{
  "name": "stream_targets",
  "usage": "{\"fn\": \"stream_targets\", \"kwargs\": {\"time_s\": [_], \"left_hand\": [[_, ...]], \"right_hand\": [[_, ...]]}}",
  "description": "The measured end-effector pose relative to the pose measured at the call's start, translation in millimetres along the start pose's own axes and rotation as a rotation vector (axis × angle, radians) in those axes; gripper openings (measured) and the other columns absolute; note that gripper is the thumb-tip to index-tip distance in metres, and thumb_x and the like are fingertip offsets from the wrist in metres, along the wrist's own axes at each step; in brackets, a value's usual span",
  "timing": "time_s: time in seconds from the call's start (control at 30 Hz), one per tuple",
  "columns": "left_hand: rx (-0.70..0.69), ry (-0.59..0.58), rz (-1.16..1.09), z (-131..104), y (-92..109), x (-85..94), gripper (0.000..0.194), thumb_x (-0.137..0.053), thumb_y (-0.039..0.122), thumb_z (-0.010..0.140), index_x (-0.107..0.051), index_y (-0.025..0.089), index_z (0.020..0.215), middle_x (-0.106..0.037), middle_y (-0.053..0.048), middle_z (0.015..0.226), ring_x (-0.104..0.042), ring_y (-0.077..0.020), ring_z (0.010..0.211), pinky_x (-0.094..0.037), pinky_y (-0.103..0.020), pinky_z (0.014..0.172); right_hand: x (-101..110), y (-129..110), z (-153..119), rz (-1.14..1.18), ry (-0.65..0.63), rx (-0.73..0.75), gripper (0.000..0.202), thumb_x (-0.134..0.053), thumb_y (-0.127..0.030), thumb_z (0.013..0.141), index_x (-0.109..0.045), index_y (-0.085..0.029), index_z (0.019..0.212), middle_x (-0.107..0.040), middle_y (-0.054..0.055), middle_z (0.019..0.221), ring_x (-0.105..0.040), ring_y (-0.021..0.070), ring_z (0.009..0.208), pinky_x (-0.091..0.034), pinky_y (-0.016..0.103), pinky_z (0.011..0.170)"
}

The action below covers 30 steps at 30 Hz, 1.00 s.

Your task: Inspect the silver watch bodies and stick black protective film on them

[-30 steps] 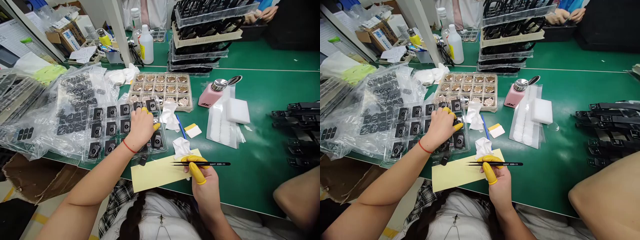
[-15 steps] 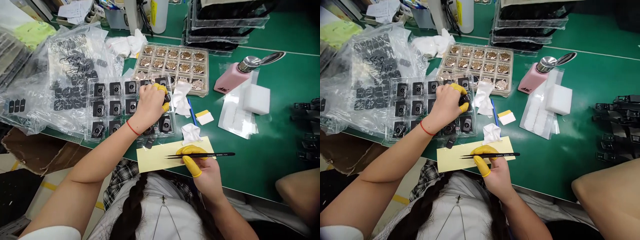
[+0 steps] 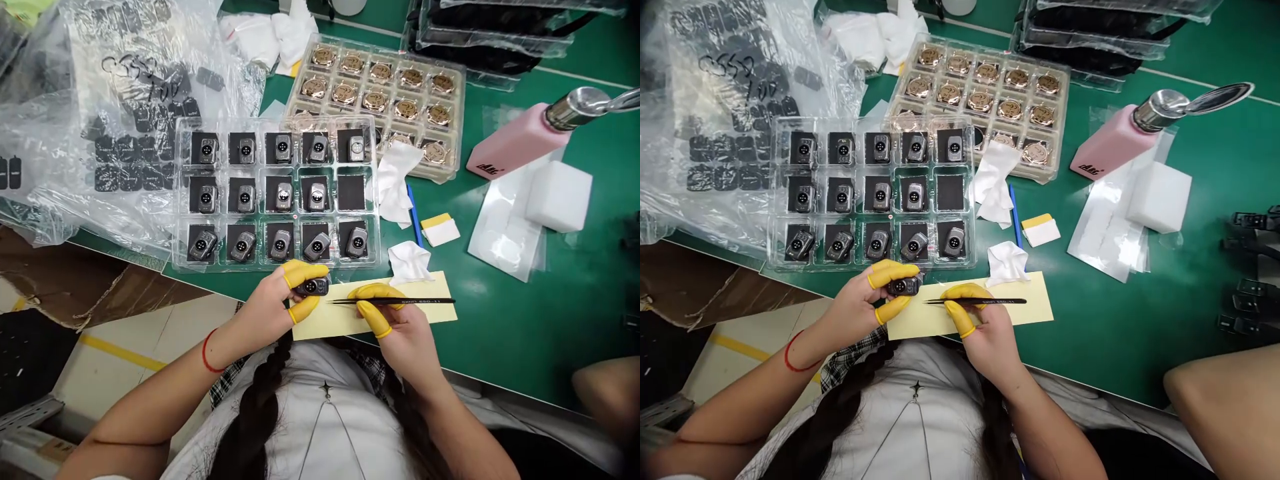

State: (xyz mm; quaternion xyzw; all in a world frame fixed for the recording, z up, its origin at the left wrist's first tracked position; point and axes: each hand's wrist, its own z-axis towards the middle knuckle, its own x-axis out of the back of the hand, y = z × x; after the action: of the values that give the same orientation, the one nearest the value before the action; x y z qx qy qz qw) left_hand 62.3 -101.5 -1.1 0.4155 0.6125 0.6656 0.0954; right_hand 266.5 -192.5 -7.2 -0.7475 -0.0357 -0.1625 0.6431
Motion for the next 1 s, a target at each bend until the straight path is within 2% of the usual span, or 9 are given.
{"fn": "stream_targets", "kwargs": {"time_s": [0.17,0.3,0.4,0.53,0.73,1.0], "left_hand": [[-0.017,-0.010,0.087,-4.0,-6.2,-3.1,0.035,-0.051,0.021,0.090,-0.055,0.026,0.125,-0.058,-0.007,0.122,-0.056,-0.0178,0.110,-0.057,-0.027,0.080],[-0.074,0.028,0.147,-4.5,-8.8,-5.7,0.037,-0.050,0.024,0.091,-0.053,0.024,0.128,-0.060,-0.007,0.121,-0.056,-0.0192,0.113,-0.054,-0.034,0.091],[-0.101,0.047,0.164,-4.7,-9.9,-7.2,0.038,-0.050,0.023,0.091,-0.052,0.024,0.129,-0.060,-0.007,0.121,-0.055,-0.0192,0.114,-0.054,-0.034,0.094],[-0.099,0.050,0.158,-5.0,-9.4,-8.9,0.040,-0.051,0.021,0.091,-0.051,0.025,0.130,-0.059,-0.007,0.123,-0.055,-0.0183,0.114,-0.056,-0.030,0.089],[-0.077,0.081,0.111,-5.1,-7.5,-11.9,0.044,-0.053,0.016,0.088,-0.052,0.028,0.131,-0.057,-0.005,0.125,-0.055,-0.0164,0.113,-0.059,-0.022,0.076],[-0.096,0.096,0.109,-5.5,-7.9,-13.3,0.046,-0.055,0.013,0.087,-0.053,0.029,0.131,-0.058,-0.005,0.124,-0.056,-0.0157,0.112,-0.059,-0.020,0.074]], "right_hand": [[2.5,-5.2,4.8,0.059,-0.010,-0.094,0.022,-0.062,-0.039,0.084,-0.068,-0.019,0.079,-0.069,0.004,0.072,-0.064,0.0159,0.064,-0.055,0.028,0.060],[3.2,-6.6,7.3,0.076,-0.029,-0.099,0.022,-0.064,-0.040,0.083,-0.068,-0.019,0.076,-0.070,0.005,0.076,-0.065,0.0161,0.065,-0.056,0.028,0.060],[3.4,-6.4,8.6,0.090,-0.032,-0.096,0.021,-0.064,-0.039,0.083,-0.068,-0.019,0.077,-0.070,0.005,0.077,-0.065,0.0160,0.064,-0.056,0.027,0.060],[2.4,-6.1,9.6,0.082,-0.055,-0.100,0.021,-0.064,-0.037,0.083,-0.066,-0.019,0.073,-0.068,0.004,0.070,-0.064,0.0150,0.061,-0.056,0.026,0.058],[0.1,-3.8,6.7,0.154,0.011,-0.084,0.016,-0.065,-0.034,0.083,-0.067,-0.019,0.080,-0.070,0.005,0.078,-0.065,0.0147,0.063,-0.057,0.027,0.061],[2.2,0.9,5.3,0.152,0.012,-0.134,0.018,-0.068,-0.035,0.081,-0.068,-0.018,0.084,-0.072,0.006,0.080,-0.069,0.0175,0.070,-0.058,0.030,0.068]]}}
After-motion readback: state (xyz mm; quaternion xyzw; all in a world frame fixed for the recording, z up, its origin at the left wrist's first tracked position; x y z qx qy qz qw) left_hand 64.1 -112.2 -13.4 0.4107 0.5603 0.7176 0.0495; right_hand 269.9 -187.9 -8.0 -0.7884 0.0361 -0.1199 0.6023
